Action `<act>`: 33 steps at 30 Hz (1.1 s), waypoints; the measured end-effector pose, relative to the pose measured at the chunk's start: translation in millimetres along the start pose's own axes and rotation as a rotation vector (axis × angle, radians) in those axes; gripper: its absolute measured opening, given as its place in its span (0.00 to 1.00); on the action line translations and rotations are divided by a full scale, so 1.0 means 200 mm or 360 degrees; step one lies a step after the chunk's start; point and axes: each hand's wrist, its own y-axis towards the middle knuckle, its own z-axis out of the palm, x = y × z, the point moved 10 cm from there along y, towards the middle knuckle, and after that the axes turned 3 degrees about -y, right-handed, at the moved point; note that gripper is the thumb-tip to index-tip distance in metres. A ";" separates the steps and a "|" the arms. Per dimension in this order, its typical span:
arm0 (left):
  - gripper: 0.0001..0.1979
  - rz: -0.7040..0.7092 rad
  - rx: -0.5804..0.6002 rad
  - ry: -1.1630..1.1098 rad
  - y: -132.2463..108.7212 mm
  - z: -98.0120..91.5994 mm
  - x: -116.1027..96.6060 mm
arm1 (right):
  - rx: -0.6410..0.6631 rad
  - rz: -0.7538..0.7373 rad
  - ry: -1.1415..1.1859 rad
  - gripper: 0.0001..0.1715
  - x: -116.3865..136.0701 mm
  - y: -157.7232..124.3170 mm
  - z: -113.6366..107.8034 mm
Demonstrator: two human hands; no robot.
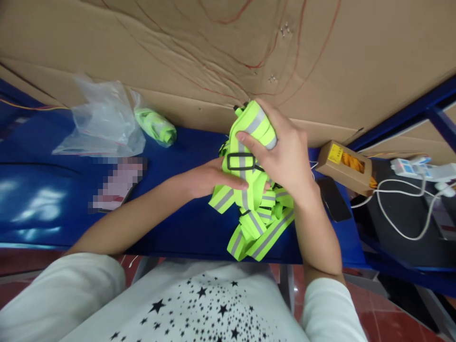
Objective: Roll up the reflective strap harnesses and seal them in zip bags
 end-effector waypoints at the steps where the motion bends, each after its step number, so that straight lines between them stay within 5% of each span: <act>1: 0.17 -0.0003 -0.0029 0.0018 0.00 -0.01 0.02 | 0.0021 0.0005 0.0025 0.32 0.00 0.00 0.00; 4: 0.12 0.0007 -0.0035 0.0315 0.01 -0.05 0.02 | 0.0127 0.0112 0.0212 0.28 -0.05 0.01 0.00; 9: 0.14 0.0121 0.0221 0.0877 -0.01 -0.04 -0.09 | 0.0364 0.0478 0.0838 0.18 -0.16 -0.02 0.08; 17: 0.11 0.0275 0.0360 0.1216 -0.08 0.06 -0.19 | 0.0650 0.1090 0.1431 0.32 -0.23 -0.14 0.25; 21: 0.14 0.0560 0.0097 0.1549 -0.10 0.01 -0.31 | 0.0670 0.1048 0.1346 0.31 -0.26 -0.13 0.26; 28: 0.19 0.0700 0.0160 0.1647 -0.15 0.05 -0.35 | 0.0708 0.0934 0.1500 0.23 -0.22 -0.10 0.41; 33: 0.17 0.0738 0.0085 0.1642 -0.11 -0.01 -0.34 | 0.0307 0.0581 0.1043 0.15 -0.26 -0.01 0.29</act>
